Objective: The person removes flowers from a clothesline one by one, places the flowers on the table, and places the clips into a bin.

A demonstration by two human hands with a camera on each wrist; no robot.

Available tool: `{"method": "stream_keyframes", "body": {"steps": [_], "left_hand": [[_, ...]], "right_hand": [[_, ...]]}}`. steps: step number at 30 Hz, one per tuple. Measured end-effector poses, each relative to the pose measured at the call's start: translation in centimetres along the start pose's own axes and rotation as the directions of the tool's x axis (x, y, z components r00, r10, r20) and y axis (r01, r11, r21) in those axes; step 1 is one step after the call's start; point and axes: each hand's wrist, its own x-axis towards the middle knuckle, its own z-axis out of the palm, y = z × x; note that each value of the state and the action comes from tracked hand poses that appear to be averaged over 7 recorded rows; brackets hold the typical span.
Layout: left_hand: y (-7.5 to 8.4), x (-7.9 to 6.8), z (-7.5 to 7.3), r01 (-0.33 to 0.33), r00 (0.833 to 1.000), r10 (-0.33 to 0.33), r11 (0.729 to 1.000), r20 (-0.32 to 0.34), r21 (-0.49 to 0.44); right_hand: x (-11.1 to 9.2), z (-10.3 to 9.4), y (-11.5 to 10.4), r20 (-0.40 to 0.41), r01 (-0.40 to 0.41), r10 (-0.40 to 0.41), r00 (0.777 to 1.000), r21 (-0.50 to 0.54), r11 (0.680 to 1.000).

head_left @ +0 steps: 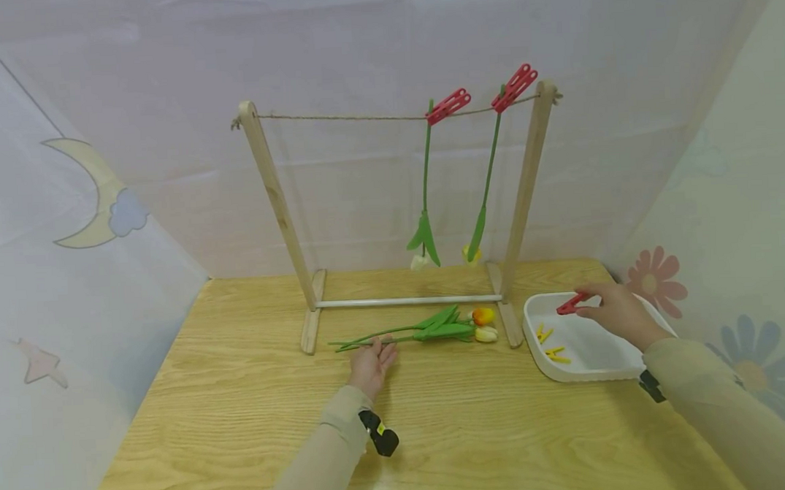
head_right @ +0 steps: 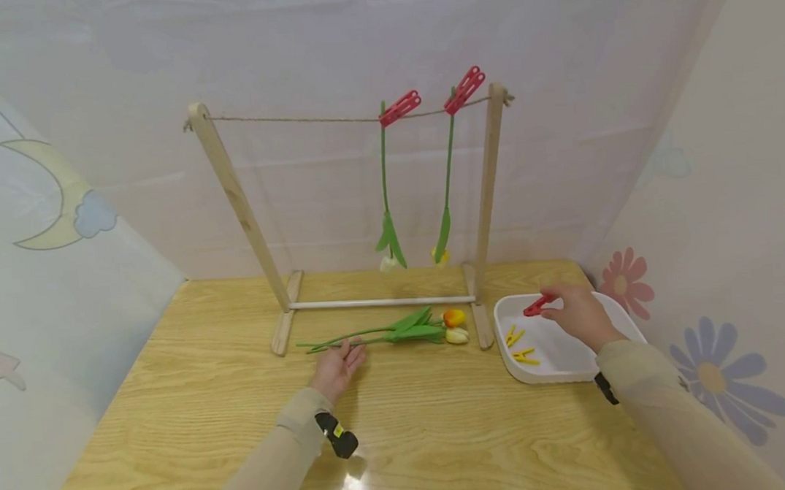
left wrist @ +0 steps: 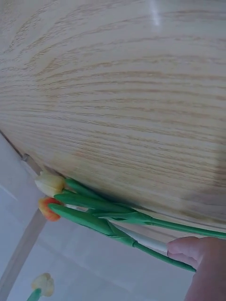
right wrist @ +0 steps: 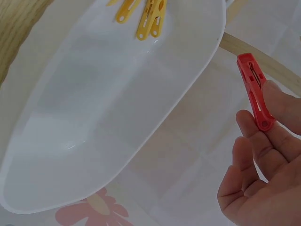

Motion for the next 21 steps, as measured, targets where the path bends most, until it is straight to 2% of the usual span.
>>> {"method": "stream_keyframes", "body": {"steps": [7, 11, 16, 21], "left_hand": [[0.0, -0.2, -0.7, 0.009, 0.999, -0.012, 0.998, 0.047, 0.067], [0.2, -0.2, -1.0, 0.035, 0.997, -0.042, 0.994, 0.069, 0.099], [0.3, -0.2, -1.2, 0.062, 0.996, -0.067, 0.994, 0.059, 0.086], [0.4, -0.3, -1.4, 0.078, 0.995, -0.084, 0.992, 0.052, 0.104]], "right_hand": [[-0.1, 0.2, 0.0, 0.057, -0.017, 0.015, 0.998, 0.031, 0.999], [0.0, 0.3, 0.5, 0.093, -0.014, 0.015, 0.996, -0.013, 1.0], [0.3, 0.7, 1.2, 0.118, 0.038, -0.029, 0.993, -0.075, 0.996], [0.5, 1.0, 1.6, 0.147, 0.07, -0.063, 0.987, -0.048, 0.996]]}}
